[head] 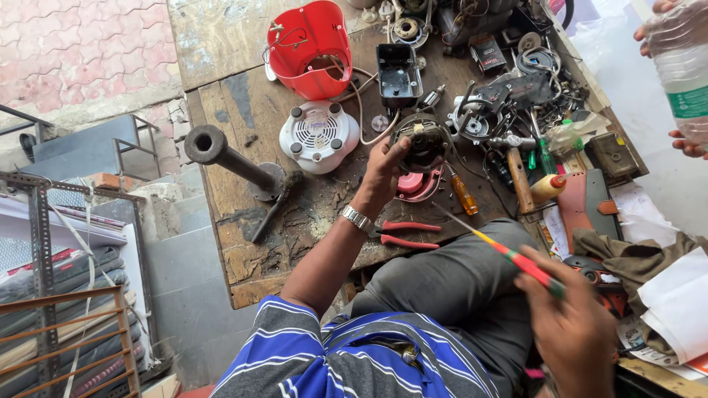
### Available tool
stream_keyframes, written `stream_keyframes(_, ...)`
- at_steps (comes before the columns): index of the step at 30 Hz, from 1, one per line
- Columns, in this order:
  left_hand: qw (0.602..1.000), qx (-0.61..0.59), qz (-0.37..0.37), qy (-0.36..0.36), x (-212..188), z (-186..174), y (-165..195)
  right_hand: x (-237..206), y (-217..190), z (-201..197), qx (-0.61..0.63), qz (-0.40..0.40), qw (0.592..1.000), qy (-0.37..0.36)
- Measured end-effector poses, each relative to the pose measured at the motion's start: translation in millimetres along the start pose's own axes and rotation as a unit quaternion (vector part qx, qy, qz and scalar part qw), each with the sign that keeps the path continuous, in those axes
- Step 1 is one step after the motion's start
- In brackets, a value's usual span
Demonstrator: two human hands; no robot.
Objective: The person holds a small cylindrical electrical component and uses a screwdriver to adjust internal parts. They rotate the component, probe wires, and switch between screwdrivers while seated at a cluttered workbench.
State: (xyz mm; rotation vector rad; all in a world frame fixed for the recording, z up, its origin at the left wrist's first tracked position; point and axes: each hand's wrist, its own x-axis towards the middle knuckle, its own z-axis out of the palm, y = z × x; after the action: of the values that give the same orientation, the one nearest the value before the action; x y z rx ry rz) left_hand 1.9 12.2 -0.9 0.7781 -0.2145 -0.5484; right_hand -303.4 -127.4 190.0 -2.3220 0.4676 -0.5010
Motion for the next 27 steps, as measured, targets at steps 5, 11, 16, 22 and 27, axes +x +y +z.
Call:
stream_keyframes(5,1.000,0.009,0.002,0.000,2,5,-3,-15,-23,-11,0.186,-0.047,0.970,0.146)
stream_keyframes(11,0.999,-0.038,0.004,-0.020,-1,15,7,12,-33,36,0.122,-0.167,0.968,0.141)
stream_keyframes(16,0.999,-0.012,0.019,-0.027,-3,15,12,40,-38,48,0.041,-0.225,0.966,0.117)
stream_keyframes(22,0.999,-0.005,0.015,-0.035,-4,14,13,47,-40,55,0.013,-0.224,0.968,0.108)
stream_keyframes(27,1.000,0.011,0.010,-0.024,-4,14,13,48,-33,59,0.043,-0.233,0.966,0.102)
